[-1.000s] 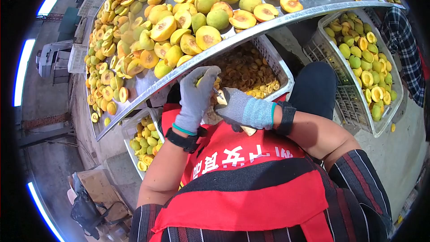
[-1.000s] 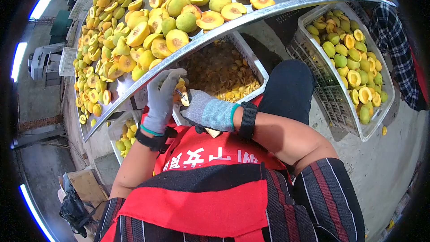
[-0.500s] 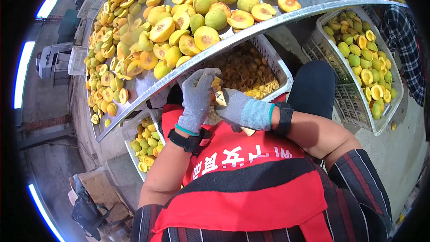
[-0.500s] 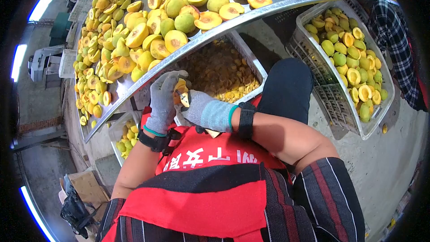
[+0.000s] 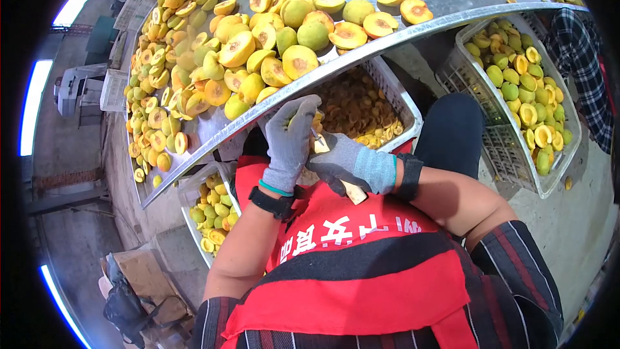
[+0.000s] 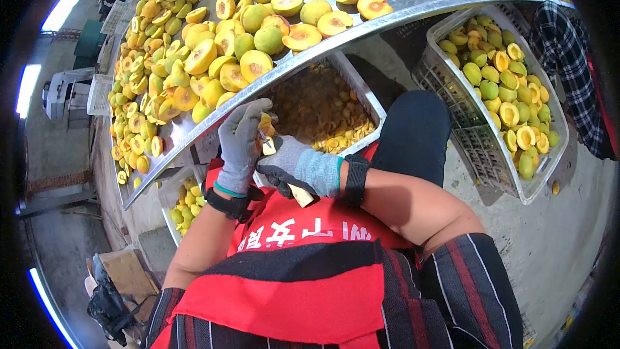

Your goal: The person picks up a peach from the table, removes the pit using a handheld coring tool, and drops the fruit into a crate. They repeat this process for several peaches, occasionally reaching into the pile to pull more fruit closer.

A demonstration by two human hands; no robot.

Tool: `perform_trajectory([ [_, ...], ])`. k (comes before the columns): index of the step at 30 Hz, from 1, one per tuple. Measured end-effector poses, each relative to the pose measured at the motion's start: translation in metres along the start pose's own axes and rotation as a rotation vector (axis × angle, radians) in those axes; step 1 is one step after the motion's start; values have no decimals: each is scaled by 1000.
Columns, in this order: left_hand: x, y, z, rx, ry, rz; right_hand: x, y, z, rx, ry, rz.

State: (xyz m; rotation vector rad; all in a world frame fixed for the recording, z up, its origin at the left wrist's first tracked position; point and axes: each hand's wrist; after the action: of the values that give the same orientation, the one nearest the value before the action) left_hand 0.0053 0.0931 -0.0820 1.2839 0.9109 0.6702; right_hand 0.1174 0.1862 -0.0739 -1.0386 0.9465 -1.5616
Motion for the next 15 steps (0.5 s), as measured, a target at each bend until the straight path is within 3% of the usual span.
perform_trajectory([
  [4,5,-2,7,21,62,138,2,-4,1,10,-13,122],
  [6,4,-5,7,26,57,78,9,-4,5,168,250,-26],
  [7,5,-5,5,36,48,21,9,-1,2,170,254,-31],
  [9,3,-1,3,-78,7,55,8,9,-4,17,292,320],
  [11,5,1,4,-188,-22,93,9,-1,4,74,351,249],
  [13,9,1,9,-84,83,192,10,-8,3,236,198,-109],
  [15,12,3,12,-44,131,160,4,-9,1,225,152,-83],
])
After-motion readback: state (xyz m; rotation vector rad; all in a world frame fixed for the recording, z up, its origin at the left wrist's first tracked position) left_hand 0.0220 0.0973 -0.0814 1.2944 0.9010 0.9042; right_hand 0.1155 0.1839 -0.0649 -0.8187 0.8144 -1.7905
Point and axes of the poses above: each hand's wrist, its own z-axis away from the middle knuckle, its own x-axis out of the palm, y = z × x, and after that the axes turned 15 degrees about y, right-handed
